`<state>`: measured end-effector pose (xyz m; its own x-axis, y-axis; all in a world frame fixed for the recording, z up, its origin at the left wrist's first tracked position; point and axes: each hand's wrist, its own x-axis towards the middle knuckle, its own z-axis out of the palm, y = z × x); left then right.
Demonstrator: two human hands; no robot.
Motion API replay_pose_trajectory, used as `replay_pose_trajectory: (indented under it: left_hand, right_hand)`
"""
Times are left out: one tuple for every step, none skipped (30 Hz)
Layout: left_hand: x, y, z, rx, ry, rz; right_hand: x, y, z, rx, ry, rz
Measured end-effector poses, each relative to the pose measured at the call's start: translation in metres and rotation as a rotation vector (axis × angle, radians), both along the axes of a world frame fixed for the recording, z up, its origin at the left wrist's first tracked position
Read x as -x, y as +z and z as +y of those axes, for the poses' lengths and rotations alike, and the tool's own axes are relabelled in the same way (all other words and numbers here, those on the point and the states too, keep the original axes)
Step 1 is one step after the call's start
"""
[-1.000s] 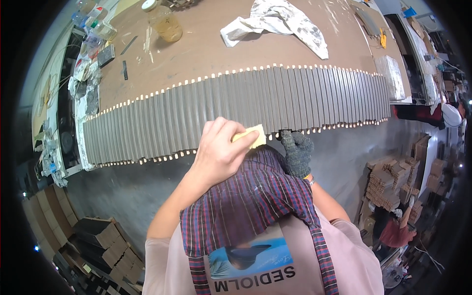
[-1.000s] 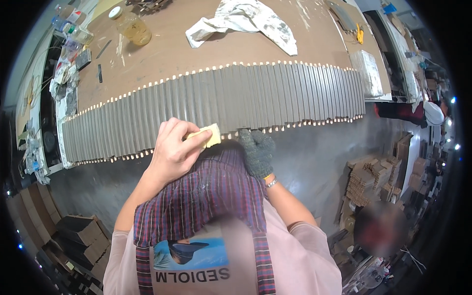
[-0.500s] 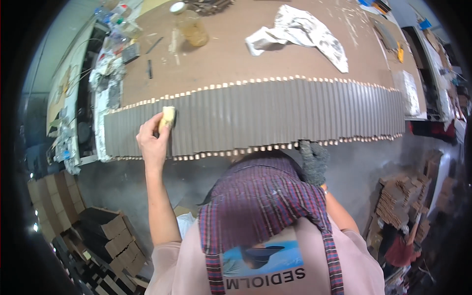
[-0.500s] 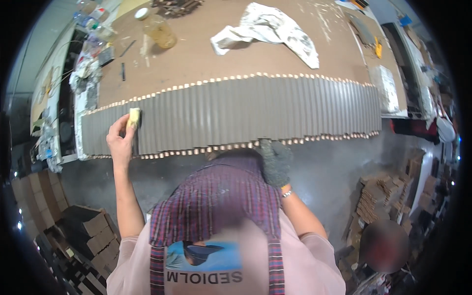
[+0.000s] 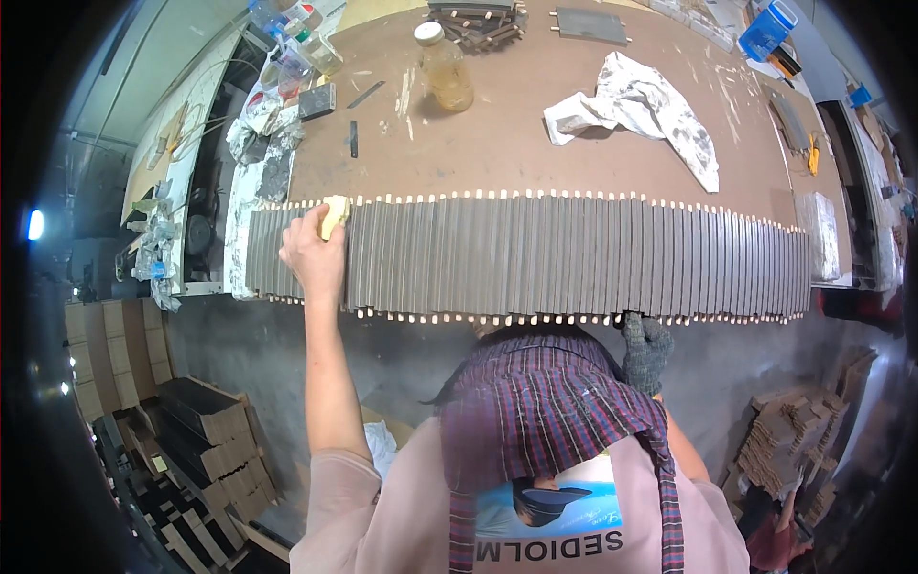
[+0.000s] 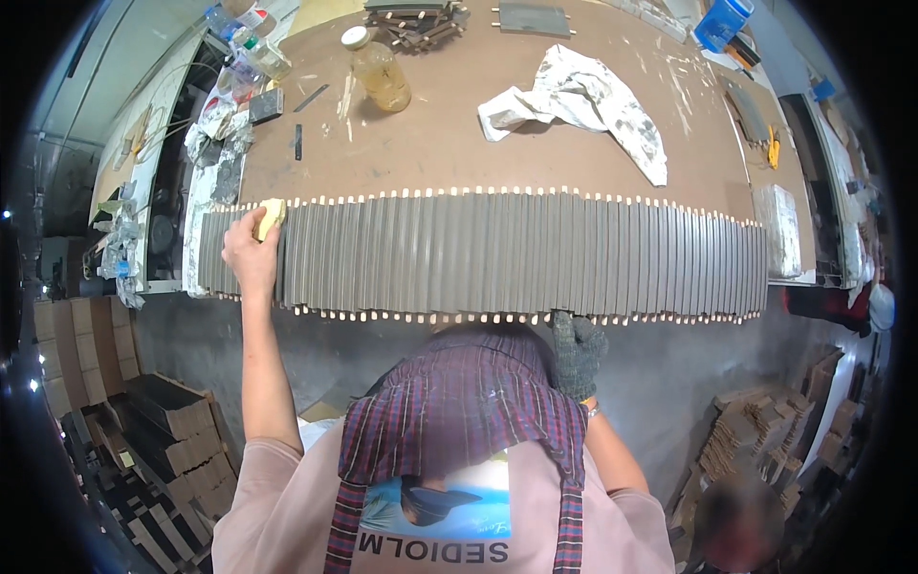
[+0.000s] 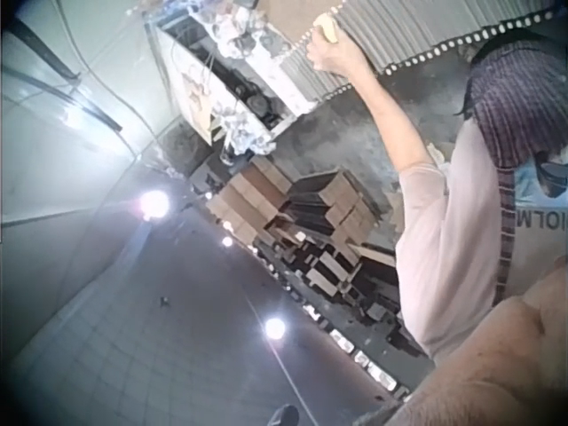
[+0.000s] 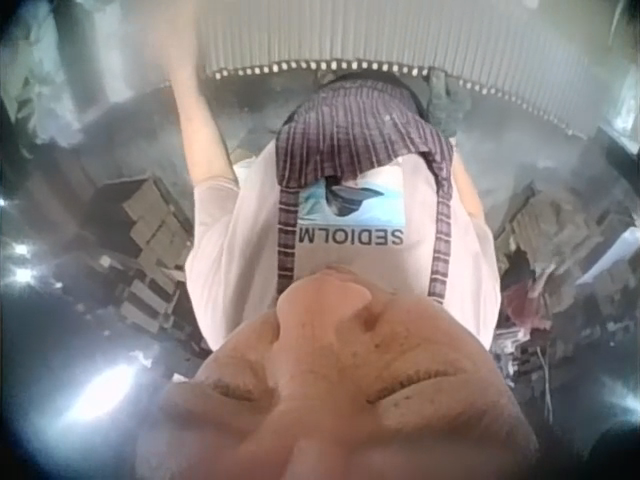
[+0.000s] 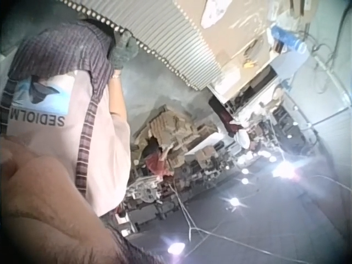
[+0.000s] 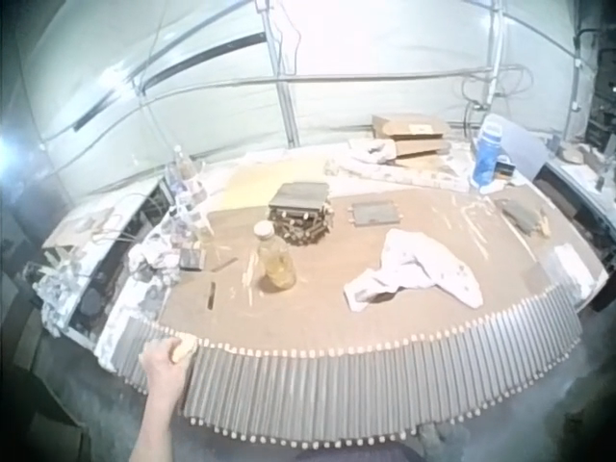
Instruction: The person uses a yellow sponge to apply a liquid to the edges and pegs of a long row of connected wooden slats, occasionally picking up and wiping individual wooden components by hand.
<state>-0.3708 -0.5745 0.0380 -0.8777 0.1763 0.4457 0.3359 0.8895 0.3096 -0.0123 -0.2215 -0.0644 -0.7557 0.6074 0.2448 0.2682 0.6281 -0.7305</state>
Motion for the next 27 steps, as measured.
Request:
replay_pose_trajectory:
  left_hand:
    - [-0.003,0.005,0.011,-0.049,-0.02,0.02]
    - [-0.008,0.005,0.027,-0.1,-0.042,0.039]
    - [-0.018,0.001,0.049,-0.155,-0.15,0.047]
    - [-0.035,0.003,0.076,-0.052,-0.283,0.039]
    - [-0.045,0.009,0.094,0.046,-0.419,0.036]
    - [-0.04,0.005,0.093,0.046,-0.356,0.03]
    - [-0.03,-0.002,0.089,0.046,-0.292,0.023]
    - [-0.022,-0.007,0.081,0.047,-0.23,0.013]
    - [-0.012,-0.005,0.07,0.091,-0.162,0.047]
    - [-0.006,-0.002,0.061,0.104,-0.117,0.075]
    - [-0.005,0.006,0.055,0.123,-0.066,0.105]
    - [-0.008,0.013,0.062,0.035,-0.08,0.069]
    - [-0.017,0.018,0.076,0.032,-0.135,0.098]
    - [-0.027,0.016,0.091,0.001,-0.241,0.076]
    - [-0.036,0.014,0.104,-0.033,-0.346,0.051]
    - [-0.047,0.016,0.114,0.022,-0.387,0.044]
    - [-0.053,0.017,0.121,0.076,-0.433,0.04]
    - [-0.042,0.008,0.111,0.067,-0.406,0.062]
    - [-0.034,0.004,0.092,0.075,-0.286,0.049]
    - [-0.02,-0.006,0.061,0.055,-0.2,0.072]
    - [-0.012,0.002,0.038,0.138,-0.036,-0.011]
    - [-0.001,-0.001,0.005,0.048,0.083,-0.083]
    - [0.003,0.0,-0.02,0.054,0.198,-0.139]
    - [-0.002,0.006,-0.023,0.083,0.247,-0.114]
    - [-0.006,0.012,-0.023,0.113,0.295,-0.089]
    - [-0.012,0.011,-0.012,0.016,0.188,-0.052]
    - [-0.02,0.009,0.007,-0.08,0.081,-0.014]
  right_hand:
    - [-0.006,-0.01,0.003,-0.014,0.035,-0.015]
    - [-0.002,-0.002,0.002,0.05,0.025,0.004]
    - [0.001,0.002,-0.001,0.171,-0.015,0.006]
    - [0.004,0.005,-0.003,0.295,-0.056,0.013]
    - [0.007,0.011,-0.004,0.375,-0.103,0.027]
    - [0.01,0.016,-0.007,0.425,-0.141,0.036]
    - [0.013,0.021,-0.01,0.459,-0.173,0.045]
    - [0.017,0.025,-0.012,0.483,-0.192,0.053]
    - [0.02,0.027,-0.014,0.503,-0.217,0.063]
    - [0.021,0.028,-0.015,0.519,-0.244,0.074]
    - [0.025,0.03,-0.017,0.541,-0.256,0.081]
    - [0.027,0.031,-0.02,0.558,-0.275,0.09]
    - [0.03,0.032,-0.022,0.575,-0.294,0.098]
    - [0.033,0.034,-0.024,0.596,-0.302,0.103]
    - [0.035,0.037,-0.026,0.61,-0.313,0.105]
    - [0.037,0.039,-0.028,0.628,-0.32,0.11]
    - [0.038,0.04,-0.029,0.638,-0.336,0.116]
    - [0.04,0.042,-0.03,0.649,-0.352,0.125]
    - [0.04,0.043,-0.03,0.654,-0.371,0.134]
    - [0.039,0.043,-0.03,0.657,-0.387,0.145]
    - [0.039,0.044,-0.029,0.659,-0.408,0.154]
    - [0.036,0.033,-0.029,0.636,-0.427,0.182]
    - [0.031,0.029,-0.024,0.623,-0.403,0.154]
    - [0.028,0.026,-0.02,0.592,-0.375,0.128]
    - [0.025,0.024,-0.015,0.558,-0.343,0.1]
    - [0.023,0.022,-0.011,0.523,-0.315,0.072]
    - [0.022,0.021,-0.008,0.495,-0.295,0.056]
